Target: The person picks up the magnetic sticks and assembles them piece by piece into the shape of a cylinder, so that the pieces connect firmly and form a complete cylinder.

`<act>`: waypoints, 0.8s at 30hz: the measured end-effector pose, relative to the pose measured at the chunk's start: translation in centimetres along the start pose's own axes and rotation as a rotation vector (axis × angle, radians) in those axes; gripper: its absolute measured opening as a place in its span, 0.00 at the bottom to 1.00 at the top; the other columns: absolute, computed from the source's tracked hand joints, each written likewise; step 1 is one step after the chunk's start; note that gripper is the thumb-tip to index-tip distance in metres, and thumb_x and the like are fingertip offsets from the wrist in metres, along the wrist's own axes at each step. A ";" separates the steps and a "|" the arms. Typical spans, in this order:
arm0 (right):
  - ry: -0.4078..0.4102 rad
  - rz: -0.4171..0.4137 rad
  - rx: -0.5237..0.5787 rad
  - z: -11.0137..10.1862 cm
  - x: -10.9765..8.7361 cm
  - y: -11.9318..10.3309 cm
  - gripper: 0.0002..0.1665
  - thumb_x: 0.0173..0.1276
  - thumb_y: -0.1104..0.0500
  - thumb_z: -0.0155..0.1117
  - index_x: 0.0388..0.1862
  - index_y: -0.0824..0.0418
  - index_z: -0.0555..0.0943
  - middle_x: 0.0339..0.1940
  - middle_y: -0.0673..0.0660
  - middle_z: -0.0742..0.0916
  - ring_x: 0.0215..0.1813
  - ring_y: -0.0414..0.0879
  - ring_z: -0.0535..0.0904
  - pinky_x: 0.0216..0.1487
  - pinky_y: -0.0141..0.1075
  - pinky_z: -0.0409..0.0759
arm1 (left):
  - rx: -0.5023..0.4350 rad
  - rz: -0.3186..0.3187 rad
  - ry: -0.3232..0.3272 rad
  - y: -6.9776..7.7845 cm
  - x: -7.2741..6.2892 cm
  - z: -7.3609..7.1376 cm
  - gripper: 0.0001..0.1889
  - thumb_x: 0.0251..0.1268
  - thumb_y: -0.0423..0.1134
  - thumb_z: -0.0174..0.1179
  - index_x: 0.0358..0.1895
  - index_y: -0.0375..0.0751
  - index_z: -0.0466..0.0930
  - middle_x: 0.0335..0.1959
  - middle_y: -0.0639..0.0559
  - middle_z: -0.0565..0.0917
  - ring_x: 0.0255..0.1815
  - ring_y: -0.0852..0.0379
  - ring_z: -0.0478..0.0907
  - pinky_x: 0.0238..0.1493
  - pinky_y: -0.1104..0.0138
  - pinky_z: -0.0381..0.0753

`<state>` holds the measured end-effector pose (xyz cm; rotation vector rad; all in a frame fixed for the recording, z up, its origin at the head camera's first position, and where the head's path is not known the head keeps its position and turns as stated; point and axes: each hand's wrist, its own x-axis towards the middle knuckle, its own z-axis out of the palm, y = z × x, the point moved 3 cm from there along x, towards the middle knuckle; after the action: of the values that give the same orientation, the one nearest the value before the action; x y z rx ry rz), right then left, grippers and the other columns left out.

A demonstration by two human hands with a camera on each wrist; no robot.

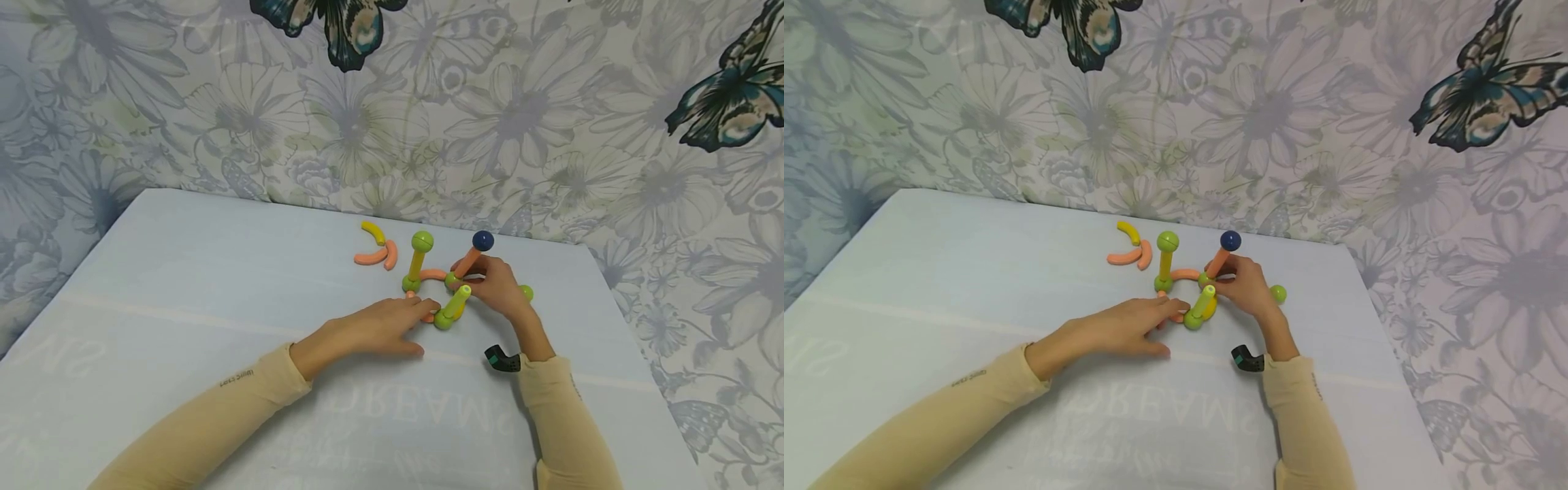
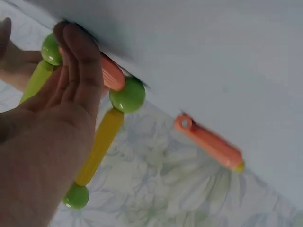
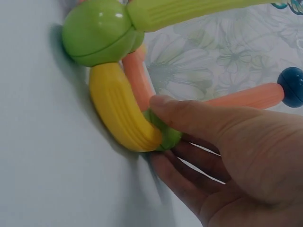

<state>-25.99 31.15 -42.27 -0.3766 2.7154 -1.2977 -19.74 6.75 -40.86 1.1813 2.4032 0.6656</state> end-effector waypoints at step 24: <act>0.014 -0.009 0.129 2.0 0.3 -0.9 0.20 0.65 0.62 0.80 0.53 0.66 0.86 0.55 0.64 0.89 0.60 0.58 0.87 0.62 0.46 0.85 | 0.159 -0.245 0.291 -8.0 -1.9 -7.0 0.19 0.69 0.33 0.71 0.60 0.36 0.81 0.53 0.41 0.83 0.52 0.43 0.81 0.53 0.53 0.82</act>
<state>-25.69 29.06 -42.81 -0.3679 2.6261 -1.4739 -27.36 -0.79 -39.49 0.8740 2.8311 0.6122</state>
